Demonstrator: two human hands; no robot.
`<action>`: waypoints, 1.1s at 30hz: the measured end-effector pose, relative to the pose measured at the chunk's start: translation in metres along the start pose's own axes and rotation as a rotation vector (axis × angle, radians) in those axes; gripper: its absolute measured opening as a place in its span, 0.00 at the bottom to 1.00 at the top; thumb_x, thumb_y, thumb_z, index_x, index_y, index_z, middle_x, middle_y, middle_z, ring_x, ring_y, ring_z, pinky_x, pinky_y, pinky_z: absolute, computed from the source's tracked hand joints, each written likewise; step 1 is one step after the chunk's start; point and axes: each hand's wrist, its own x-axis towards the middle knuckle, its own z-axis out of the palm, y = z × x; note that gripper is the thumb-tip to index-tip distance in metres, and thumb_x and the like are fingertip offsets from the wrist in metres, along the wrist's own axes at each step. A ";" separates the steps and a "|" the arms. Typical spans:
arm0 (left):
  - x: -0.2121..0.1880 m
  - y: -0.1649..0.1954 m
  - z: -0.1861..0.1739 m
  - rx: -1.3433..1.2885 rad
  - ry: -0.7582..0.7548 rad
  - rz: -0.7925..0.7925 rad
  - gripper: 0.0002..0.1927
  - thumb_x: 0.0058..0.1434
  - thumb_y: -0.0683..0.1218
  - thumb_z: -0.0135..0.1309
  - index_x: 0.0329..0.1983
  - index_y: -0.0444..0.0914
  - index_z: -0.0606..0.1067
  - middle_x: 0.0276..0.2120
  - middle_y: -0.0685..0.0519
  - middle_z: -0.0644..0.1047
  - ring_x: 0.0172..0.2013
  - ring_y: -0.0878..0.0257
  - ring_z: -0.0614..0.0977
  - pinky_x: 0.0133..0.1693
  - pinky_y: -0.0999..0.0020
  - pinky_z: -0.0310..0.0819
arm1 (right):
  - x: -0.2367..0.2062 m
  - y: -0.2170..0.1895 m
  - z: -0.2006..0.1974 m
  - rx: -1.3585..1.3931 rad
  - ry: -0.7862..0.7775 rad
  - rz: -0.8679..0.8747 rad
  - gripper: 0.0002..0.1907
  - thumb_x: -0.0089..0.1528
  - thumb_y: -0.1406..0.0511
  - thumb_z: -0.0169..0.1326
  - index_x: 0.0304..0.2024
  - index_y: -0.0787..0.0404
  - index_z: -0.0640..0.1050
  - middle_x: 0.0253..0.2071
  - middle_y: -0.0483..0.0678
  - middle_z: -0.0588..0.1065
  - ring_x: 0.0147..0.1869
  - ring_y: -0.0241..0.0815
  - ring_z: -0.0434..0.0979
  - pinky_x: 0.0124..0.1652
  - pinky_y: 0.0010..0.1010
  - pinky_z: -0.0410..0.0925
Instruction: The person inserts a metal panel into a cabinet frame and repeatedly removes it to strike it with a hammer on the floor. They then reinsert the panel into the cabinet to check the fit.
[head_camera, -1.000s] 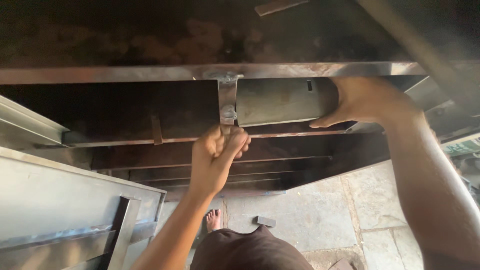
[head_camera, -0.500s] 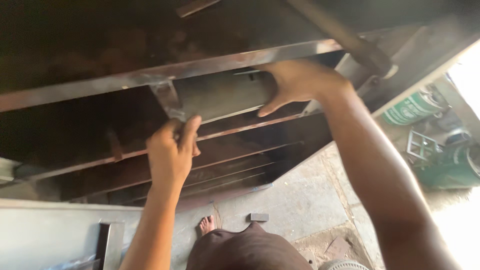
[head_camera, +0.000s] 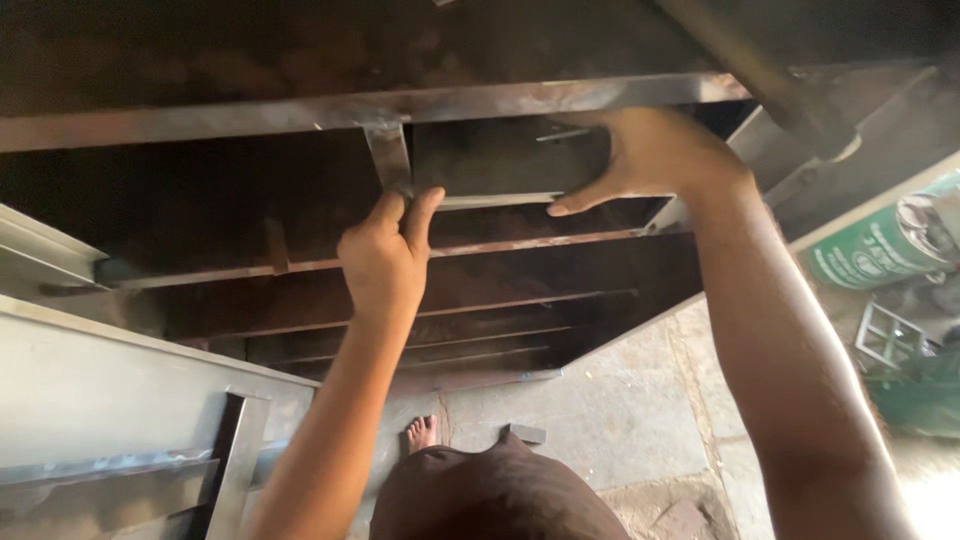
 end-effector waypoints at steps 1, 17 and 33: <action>-0.001 0.000 0.002 0.003 -0.010 -0.041 0.21 0.67 0.51 0.64 0.25 0.35 0.71 0.18 0.43 0.71 0.17 0.47 0.73 0.20 0.59 0.63 | -0.001 0.002 0.001 -0.026 0.066 -0.087 0.48 0.38 0.50 0.75 0.59 0.58 0.78 0.51 0.56 0.80 0.53 0.54 0.81 0.53 0.41 0.70; -0.010 0.009 0.009 -0.149 0.023 -0.230 0.25 0.63 0.54 0.66 0.19 0.36 0.71 0.12 0.50 0.69 0.12 0.60 0.71 0.18 0.65 0.61 | 0.005 0.009 0.005 -0.082 0.019 0.025 0.52 0.39 0.45 0.74 0.64 0.51 0.76 0.57 0.58 0.76 0.57 0.54 0.79 0.50 0.42 0.73; -0.013 0.026 0.029 -0.944 -0.205 -0.933 0.30 0.61 0.61 0.59 0.33 0.25 0.80 0.12 0.53 0.72 0.12 0.66 0.77 0.15 0.75 0.70 | -0.021 0.019 -0.012 -0.383 -0.029 0.255 0.46 0.45 0.50 0.74 0.63 0.53 0.74 0.62 0.54 0.75 0.68 0.49 0.73 0.69 0.38 0.65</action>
